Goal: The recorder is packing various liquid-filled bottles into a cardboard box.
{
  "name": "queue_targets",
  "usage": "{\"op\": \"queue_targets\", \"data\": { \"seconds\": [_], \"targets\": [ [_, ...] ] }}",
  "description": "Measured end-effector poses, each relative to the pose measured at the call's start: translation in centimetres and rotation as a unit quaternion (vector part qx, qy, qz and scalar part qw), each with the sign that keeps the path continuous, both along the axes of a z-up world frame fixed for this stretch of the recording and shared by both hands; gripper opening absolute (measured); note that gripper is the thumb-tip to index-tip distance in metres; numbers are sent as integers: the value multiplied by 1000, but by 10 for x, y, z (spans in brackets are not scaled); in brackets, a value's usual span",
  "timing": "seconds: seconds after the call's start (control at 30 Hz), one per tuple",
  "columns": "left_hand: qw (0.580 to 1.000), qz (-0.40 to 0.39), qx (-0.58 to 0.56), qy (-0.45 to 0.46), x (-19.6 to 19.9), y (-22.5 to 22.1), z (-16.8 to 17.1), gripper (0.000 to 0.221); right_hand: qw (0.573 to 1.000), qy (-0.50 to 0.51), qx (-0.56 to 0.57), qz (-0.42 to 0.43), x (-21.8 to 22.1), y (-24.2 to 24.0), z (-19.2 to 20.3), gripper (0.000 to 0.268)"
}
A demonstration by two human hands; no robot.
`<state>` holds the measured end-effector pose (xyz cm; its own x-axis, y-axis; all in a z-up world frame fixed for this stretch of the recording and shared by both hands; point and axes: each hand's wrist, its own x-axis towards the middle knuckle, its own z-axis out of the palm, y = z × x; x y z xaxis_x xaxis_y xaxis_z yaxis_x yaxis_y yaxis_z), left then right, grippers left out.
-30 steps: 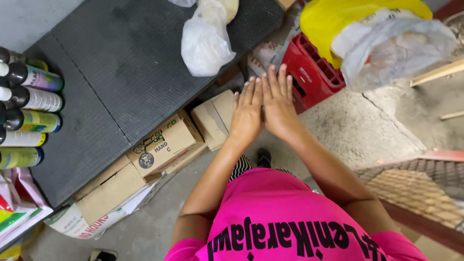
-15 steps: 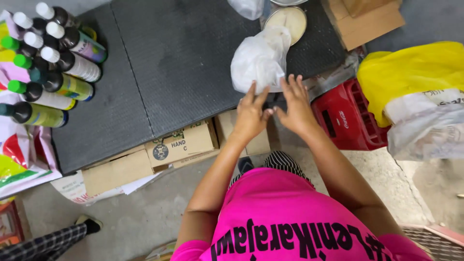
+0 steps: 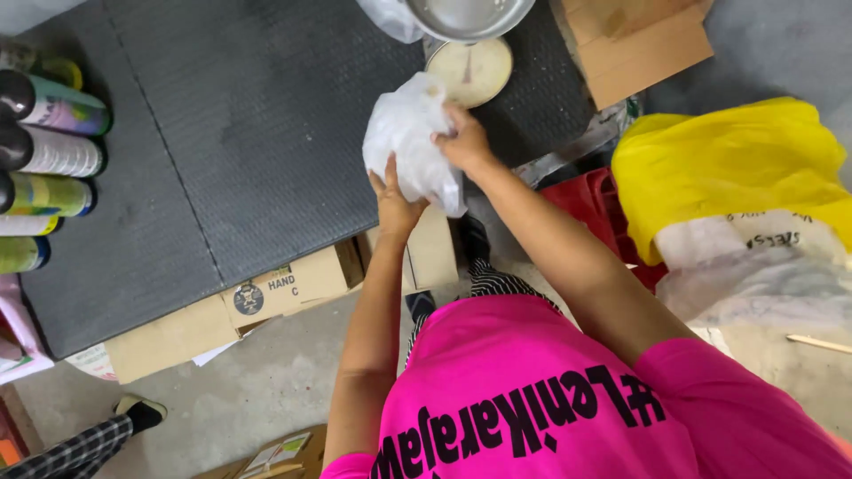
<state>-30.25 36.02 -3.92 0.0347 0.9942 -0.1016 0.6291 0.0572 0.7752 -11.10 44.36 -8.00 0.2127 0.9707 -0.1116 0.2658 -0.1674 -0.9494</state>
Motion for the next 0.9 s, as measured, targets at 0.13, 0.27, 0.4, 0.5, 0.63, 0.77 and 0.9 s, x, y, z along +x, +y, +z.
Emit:
{"op": "queue_targets", "data": {
  "seconds": [0.13, 0.27, 0.4, 0.5, 0.63, 0.77, 0.9],
  "targets": [
    [992, 42, 119, 21, 20, -3, -47, 48, 979, 172, -41, 105, 36, -38, 28, 19],
    [994, 4, 102, -32, 65, -17, 39, 40, 971, 217, -52, 92, 101, -81, 65, 17],
    [987, -79, 84, -116, 116, -2, 63, 40, 966, 254, -36, 19, 163, -99, 88, 22],
    [979, -146, 79, -117, 156, 23, 86, 42, 962, 267, 14, -53, 200, -101, 100, 27],
    [965, -176, 164, -100, 201, 68, 60, 41, 951, 273, 92, -109, 208, -82, 135, 30],
    [983, -111, 143, -42, 232, 96, -15, 55, 944, 323, 48, -47, 246, -66, 32, 27],
    [971, -125, 194, 56, 219, 96, -49, 71, 908, 407, -82, -45, 272, -45, -36, 60]
  ]
}}
